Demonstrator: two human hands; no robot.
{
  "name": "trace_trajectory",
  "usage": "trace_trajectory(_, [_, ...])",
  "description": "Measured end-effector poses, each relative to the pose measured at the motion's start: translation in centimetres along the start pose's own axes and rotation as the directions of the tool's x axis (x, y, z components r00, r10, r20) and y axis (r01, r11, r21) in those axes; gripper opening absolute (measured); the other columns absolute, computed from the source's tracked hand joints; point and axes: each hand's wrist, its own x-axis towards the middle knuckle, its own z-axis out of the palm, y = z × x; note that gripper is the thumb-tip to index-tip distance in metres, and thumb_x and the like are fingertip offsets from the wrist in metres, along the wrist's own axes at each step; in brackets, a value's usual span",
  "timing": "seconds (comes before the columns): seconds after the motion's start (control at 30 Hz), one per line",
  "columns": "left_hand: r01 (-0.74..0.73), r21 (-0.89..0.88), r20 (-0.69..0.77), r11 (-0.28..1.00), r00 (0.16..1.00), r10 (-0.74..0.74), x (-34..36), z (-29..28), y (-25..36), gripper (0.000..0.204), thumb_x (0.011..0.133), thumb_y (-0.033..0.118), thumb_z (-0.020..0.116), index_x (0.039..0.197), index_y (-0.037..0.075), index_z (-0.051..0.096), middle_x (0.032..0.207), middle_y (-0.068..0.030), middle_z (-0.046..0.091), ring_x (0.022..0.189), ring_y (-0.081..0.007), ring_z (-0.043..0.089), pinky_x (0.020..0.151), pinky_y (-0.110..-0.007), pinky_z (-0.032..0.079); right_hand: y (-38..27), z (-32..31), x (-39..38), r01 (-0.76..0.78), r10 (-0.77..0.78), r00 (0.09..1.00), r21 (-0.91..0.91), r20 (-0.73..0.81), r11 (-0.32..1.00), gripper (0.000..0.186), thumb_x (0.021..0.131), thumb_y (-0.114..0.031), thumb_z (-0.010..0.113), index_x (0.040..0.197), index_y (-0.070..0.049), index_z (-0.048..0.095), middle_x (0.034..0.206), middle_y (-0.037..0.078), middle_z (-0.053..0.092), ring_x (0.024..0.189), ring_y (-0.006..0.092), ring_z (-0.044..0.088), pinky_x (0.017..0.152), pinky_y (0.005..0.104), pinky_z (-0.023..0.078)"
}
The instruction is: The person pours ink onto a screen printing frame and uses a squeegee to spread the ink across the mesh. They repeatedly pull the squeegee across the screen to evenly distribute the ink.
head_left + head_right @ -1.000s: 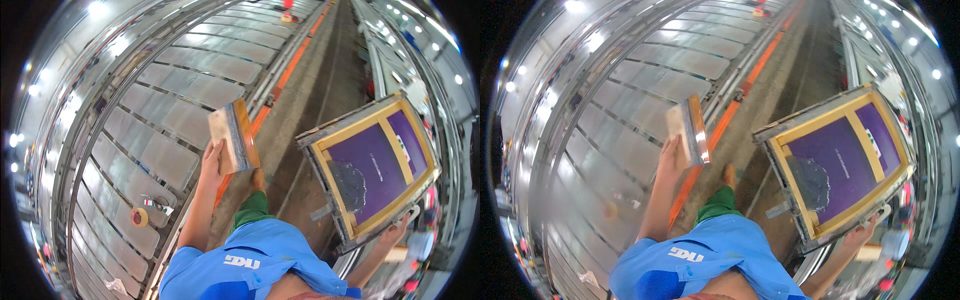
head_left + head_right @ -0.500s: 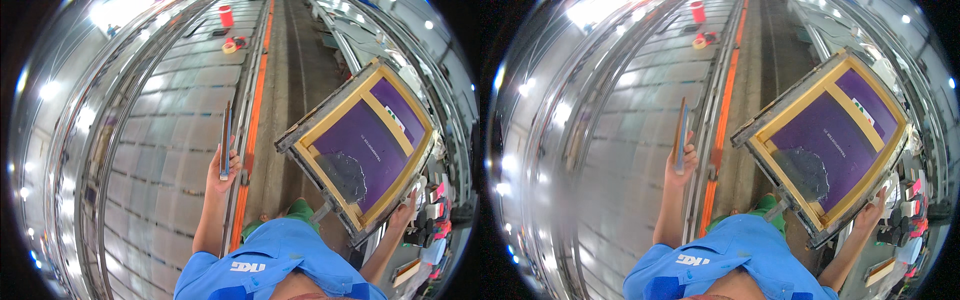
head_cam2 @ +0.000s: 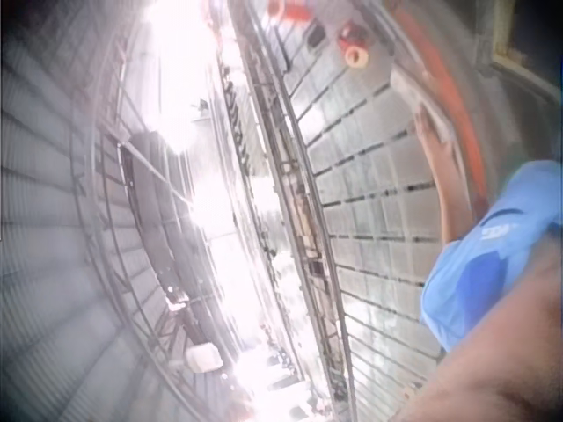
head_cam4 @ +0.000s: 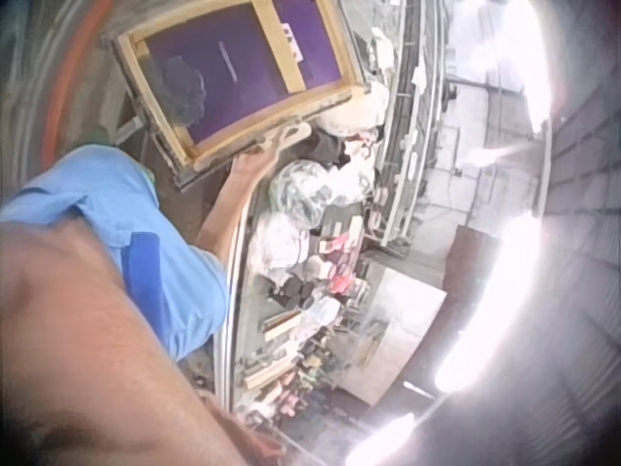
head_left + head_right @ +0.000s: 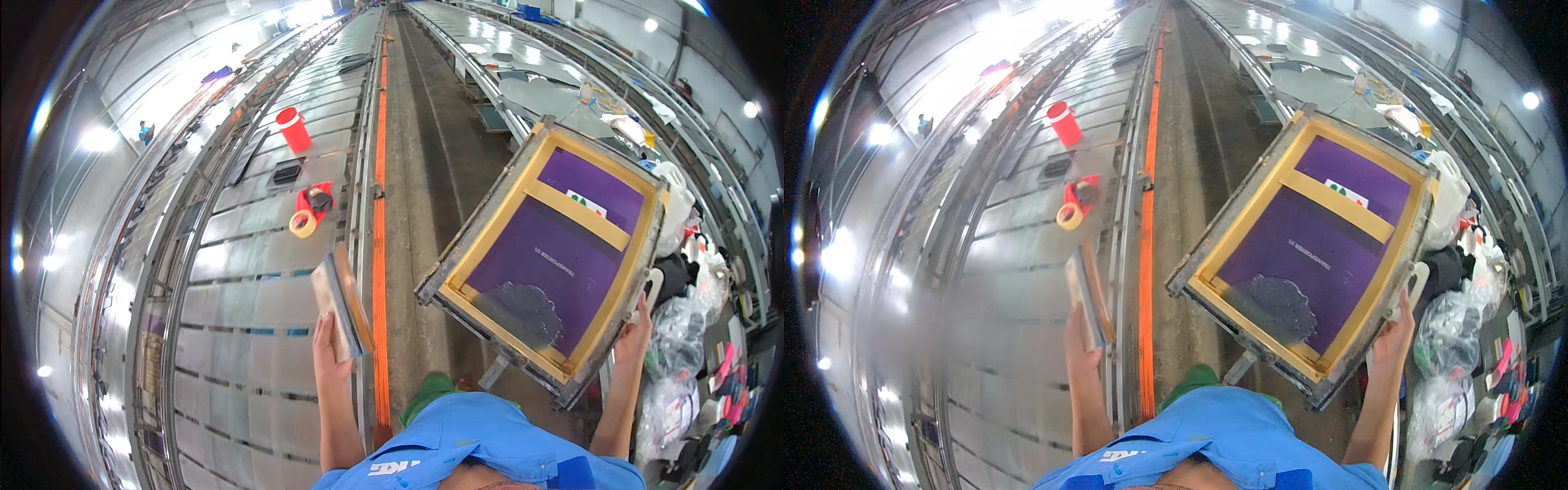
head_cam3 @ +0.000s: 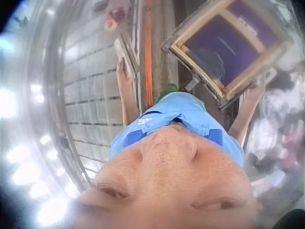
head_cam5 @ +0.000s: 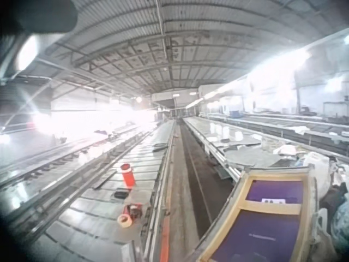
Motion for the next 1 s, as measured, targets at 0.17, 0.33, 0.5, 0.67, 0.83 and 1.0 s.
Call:
trace_trajectory(0.17, [0.084,-0.127,0.178,0.988,0.982,-0.061,-6.2,-4.3,-1.3,0.038,0.104,0.043,0.054,0.118,0.007,0.059,0.099,-0.0049,0.068,0.080,-0.0190,0.065,0.071,-0.035,0.053,-0.6,-0.9,-1.7,-0.046,0.045,0.997,-0.014,-0.062,0.999,0.058,0.092,-0.037,0.074,0.136,-0.005,0.056,0.116,0.011,0.067,0.103,0.0246,0.067,0.090,0.0393,0.054])
trace_trajectory(0.33, [0.295,-0.342,0.291,0.892,0.936,-0.198,-4.0,-4.2,-4.2,0.047,0.102,0.057,0.050,0.091,0.012,0.059,0.065,0.0007,0.055,0.060,-0.0157,0.052,0.065,-0.032,0.040,-1.0,0.4,-2.6,-0.060,0.057,0.993,-0.031,-0.107,0.998,0.060,0.091,-0.037,0.075,0.136,-0.004,0.054,0.124,0.012,0.064,0.111,0.0256,0.064,0.098,0.0406,0.052])
trace_trajectory(0.5, [0.380,-0.232,0.473,0.896,0.849,-0.238,3.6,-0.5,-6.2,0.026,0.099,0.039,0.061,0.084,0.017,0.058,0.087,-0.0033,0.063,0.079,-0.0188,0.058,0.079,-0.034,0.046,-0.3,1.1,-1.8,-0.037,0.023,0.975,-0.059,-0.219,0.998,0.066,0.089,-0.037,0.078,0.138,-0.002,0.052,0.131,0.012,0.060,0.115,0.0273,0.063,0.099,0.0416,0.051])
trace_trajectory(0.67, [0.349,0.152,0.523,0.925,0.765,-0.375,11.5,5.0,-10.0,0.038,0.097,0.053,0.059,0.078,0.020,0.058,0.144,-0.0173,0.056,0.133,-0.0300,0.051,0.108,-0.042,0.039,2.4,-1.2,-0.3,-0.038,0.042,0.985,0.031,-0.168,0.999,0.064,0.091,-0.035,0.076,0.142,-0.004,0.051,0.129,0.010,0.063,0.118,0.0264,0.062,0.101,0.0411,0.051])
trace_trajectory(0.83, [0.409,0.398,0.512,0.821,0.644,-0.569,16.6,10.5,-12.7,0.055,0.095,0.069,0.053,0.078,0.018,0.062,0.151,-0.0211,0.049,0.141,-0.0349,0.044,0.110,-0.046,0.038,3.3,-1.0,1.8,-0.059,0.062,0.983,0.019,-0.175,0.998,0.070,0.093,-0.037,0.073,0.151,-0.009,0.045,0.136,0.009,0.060,0.123,0.0252,0.059,0.104,0.0410,0.048])
trace_trajectory(1.0, [0.442,0.476,0.299,0.760,0.731,-0.613,19.9,13.2,-16.3,0.061,0.094,0.072,0.052,0.095,0.013,0.068,0.131,-0.0154,0.065,0.116,-0.0234,0.064,0.084,-0.035,0.052,5.3,5.7,9.2,0.015,-0.013,0.999,-0.043,0.042,0.999,0.070,0.094,-0.036,0.069,0.153,-0.011,0.042,0.145,0.008,0.053,0.129,0.0246,0.055,0.106,0.0411,0.045])
